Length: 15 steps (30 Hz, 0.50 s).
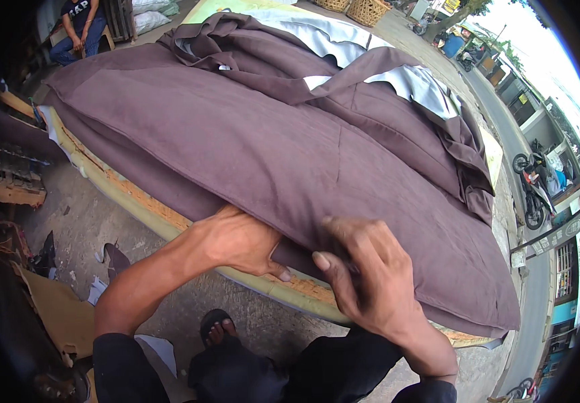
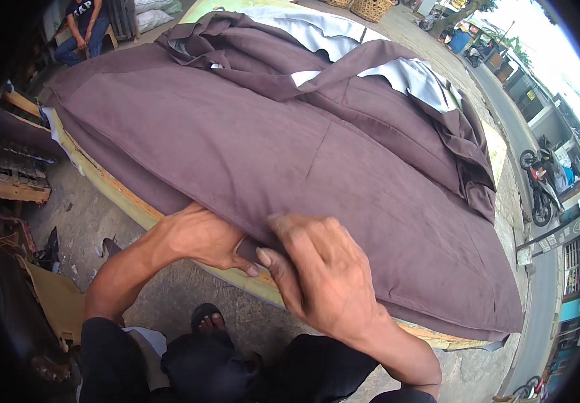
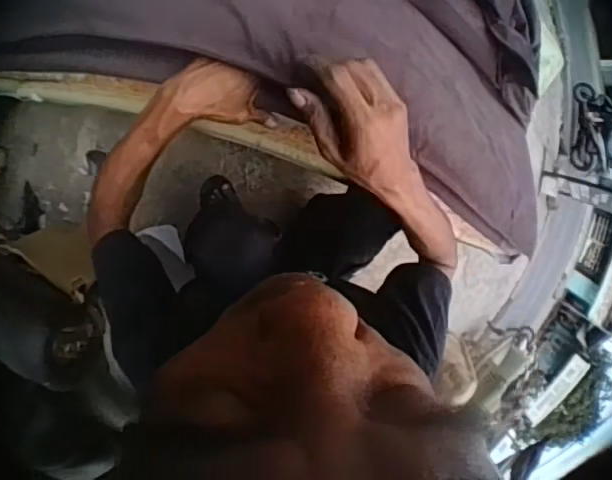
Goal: The person upholsters a foam cushion by threading and tying cords through the cushion and fabric cover, securing the cover, and pulling and smoothing the fabric over the foam.
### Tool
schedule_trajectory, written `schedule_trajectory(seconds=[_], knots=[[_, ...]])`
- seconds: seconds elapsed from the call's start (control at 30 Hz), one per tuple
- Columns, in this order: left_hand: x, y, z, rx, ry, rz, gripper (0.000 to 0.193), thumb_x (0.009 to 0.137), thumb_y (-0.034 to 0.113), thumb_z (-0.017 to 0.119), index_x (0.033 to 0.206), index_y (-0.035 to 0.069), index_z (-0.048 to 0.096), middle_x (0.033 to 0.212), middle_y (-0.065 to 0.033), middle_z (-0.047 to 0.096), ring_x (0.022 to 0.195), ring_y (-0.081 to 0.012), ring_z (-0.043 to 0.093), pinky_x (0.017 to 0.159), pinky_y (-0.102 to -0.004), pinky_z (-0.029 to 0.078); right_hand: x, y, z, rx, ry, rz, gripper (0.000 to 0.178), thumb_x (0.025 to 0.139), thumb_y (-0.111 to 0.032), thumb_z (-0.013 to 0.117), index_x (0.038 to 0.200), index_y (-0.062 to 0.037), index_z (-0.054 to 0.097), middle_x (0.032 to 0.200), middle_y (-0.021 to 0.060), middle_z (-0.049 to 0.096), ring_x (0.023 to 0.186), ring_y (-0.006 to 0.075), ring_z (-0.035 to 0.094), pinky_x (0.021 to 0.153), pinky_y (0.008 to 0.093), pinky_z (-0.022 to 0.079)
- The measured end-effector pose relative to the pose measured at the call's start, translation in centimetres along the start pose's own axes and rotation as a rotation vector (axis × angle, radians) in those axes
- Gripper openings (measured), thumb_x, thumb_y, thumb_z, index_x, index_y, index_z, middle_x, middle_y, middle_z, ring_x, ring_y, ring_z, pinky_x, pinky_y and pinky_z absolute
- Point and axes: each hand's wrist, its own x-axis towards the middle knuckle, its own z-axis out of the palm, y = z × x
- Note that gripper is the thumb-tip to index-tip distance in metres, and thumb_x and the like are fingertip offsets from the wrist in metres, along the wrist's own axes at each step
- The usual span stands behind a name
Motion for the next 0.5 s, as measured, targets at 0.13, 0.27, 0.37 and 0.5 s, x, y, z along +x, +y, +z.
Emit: schedule_trajectory(seconds=[0.13,0.27,0.37,0.5], knots=[[1.4,0.0,-2.7,-0.068,-0.043,0.046,0.073,0.093,0.058,0.070,0.136,-0.001,0.062,0.130,-0.0266,0.067,0.124,-0.0420,0.063,0.108,-0.0487,0.049,-3.0,-2.8,0.8,0.120,-0.463,-0.029,0.022,0.093,-0.019,0.074,0.107,-0.0035,0.070,0.079,0.0087,0.066,0.072,0.0269,0.071,0.058,0.0404,0.056],[1.8,-0.4,-3.2,0.054,0.207,0.103,0.051,0.095,0.039,0.066,0.128,0.000,0.068,0.124,-0.0284,0.069,0.120,-0.0423,0.065,0.105,-0.0491,0.050,-5.2,-1.6,4.3,0.010,-0.504,-0.057,0.021,0.096,-0.023,0.070,0.103,-0.0036,0.067,0.081,0.0104,0.069,0.074,0.0279,0.073,0.059,0.0412,0.058],[3.0,-0.6,-3.8,0.082,0.365,0.123,0.033,0.086,0.020,0.062,0.109,0.000,0.075,0.106,-0.0283,0.073,0.106,-0.0431,0.070,0.097,-0.0499,0.053,-5.2,-1.4,4.5,0.015,-0.463,0.120,0.017,0.097,-0.021,0.070,0.100,-0.0044,0.066,0.081,0.0117,0.070,0.071,0.0307,0.073,0.058,0.0433,0.058],[5.1,-1.2,-6.1,0.169,0.378,0.153,0.037,0.080,0.013,0.058,0.112,0.001,0.071,0.107,-0.0271,0.071,0.104,-0.0434,0.069,0.097,-0.0507,0.053,-4.2,-0.3,4.2,0.117,-0.108,0.209,0.015,0.096,-0.012,0.071,0.108,-0.0030,0.071,0.078,0.0135,0.071,0.064,0.0324,0.071,0.057,0.0420,0.056]])
